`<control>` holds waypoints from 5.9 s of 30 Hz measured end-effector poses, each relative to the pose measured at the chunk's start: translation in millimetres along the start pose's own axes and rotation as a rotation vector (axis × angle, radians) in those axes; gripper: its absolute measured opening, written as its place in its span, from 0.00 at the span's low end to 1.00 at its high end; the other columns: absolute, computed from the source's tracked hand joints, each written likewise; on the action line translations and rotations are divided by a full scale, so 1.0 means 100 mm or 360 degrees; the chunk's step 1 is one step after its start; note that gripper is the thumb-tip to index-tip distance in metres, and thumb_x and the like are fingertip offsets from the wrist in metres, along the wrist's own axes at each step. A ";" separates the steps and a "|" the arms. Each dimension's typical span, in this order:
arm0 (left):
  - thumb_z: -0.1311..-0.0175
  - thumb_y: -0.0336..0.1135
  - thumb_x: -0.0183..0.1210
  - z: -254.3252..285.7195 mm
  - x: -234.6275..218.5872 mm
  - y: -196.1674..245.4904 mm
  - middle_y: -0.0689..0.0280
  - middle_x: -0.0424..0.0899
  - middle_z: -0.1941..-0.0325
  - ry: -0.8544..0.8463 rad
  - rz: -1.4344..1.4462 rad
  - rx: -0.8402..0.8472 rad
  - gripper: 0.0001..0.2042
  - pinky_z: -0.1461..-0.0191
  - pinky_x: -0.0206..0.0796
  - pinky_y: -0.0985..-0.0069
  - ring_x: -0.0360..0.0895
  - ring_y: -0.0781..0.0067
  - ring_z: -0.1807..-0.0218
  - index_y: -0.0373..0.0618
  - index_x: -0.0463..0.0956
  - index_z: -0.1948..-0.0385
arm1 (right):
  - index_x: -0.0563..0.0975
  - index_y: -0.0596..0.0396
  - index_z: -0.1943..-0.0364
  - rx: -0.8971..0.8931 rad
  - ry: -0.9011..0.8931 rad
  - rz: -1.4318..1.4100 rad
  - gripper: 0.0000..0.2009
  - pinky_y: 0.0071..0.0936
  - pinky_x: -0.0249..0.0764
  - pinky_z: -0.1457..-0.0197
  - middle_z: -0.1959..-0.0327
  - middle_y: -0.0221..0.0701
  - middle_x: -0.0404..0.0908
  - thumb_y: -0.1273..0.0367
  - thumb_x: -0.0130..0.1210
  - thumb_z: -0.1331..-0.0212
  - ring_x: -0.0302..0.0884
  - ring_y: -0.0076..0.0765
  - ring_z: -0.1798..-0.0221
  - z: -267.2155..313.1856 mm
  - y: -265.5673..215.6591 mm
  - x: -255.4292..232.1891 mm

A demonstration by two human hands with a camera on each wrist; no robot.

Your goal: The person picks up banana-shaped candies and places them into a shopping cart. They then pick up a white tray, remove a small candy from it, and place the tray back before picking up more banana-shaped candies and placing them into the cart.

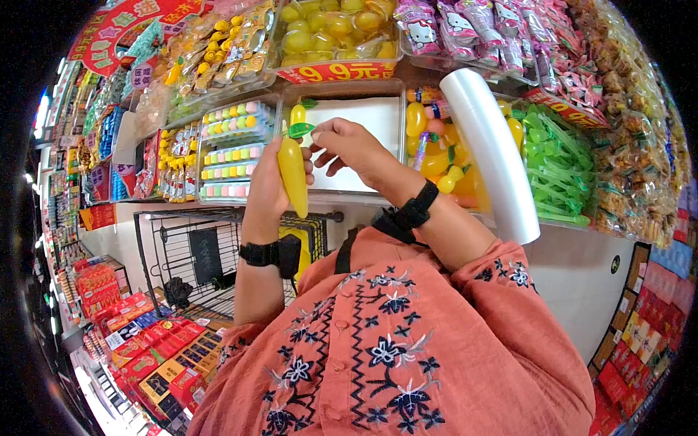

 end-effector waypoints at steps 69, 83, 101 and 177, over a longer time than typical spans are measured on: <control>0.25 0.46 0.51 0.30 -1.26 -0.47 0.61 0.83 0.54 0.0459 -0.0586 0.0189 0.20 0.52 0.73 0.76 0.81 0.72 0.55 0.38 0.74 0.44 | 0.82 0.69 0.73 0.0243 0.0460 0.1243 0.21 0.34 0.80 0.72 0.77 0.45 0.83 0.58 0.60 0.46 0.83 0.43 0.77 -1.83 1.01 -0.56; 0.25 0.46 0.52 0.57 -1.61 -0.60 0.62 0.83 0.53 0.0569 -0.0566 0.0104 0.20 0.53 0.73 0.76 0.82 0.72 0.55 0.38 0.74 0.45 | 0.76 0.70 0.60 0.0322 0.0502 0.1369 0.26 0.32 0.79 0.73 0.73 0.44 0.83 0.54 0.62 0.44 0.83 0.39 0.74 -1.74 0.92 -0.43; 0.27 0.52 0.53 0.74 -2.68 -0.90 0.61 0.83 0.53 0.0859 -0.0506 0.0160 0.23 0.52 0.75 0.74 0.81 0.72 0.55 0.40 0.74 0.46 | 0.78 0.68 0.62 0.0267 0.0434 0.1339 0.23 0.34 0.80 0.76 0.69 0.43 0.83 0.55 0.60 0.38 0.82 0.37 0.73 -1.78 0.86 -0.52; 0.28 0.34 0.54 1.49 -0.84 -0.02 0.66 0.75 0.51 0.0148 0.0094 0.0876 0.26 0.66 0.68 0.81 0.74 0.79 0.61 0.40 0.58 0.31 | 0.76 0.54 0.55 0.0001 -0.0629 0.0192 0.10 0.25 0.78 0.58 0.58 0.30 0.82 0.63 0.54 0.29 0.81 0.26 0.60 -0.10 0.14 1.49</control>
Point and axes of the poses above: each hand's wrist, its own z-axis away from the middle knuckle, its own x-axis out of the palm, y = z × x, the point moved 3 cm from there along -z, towards the middle knuckle
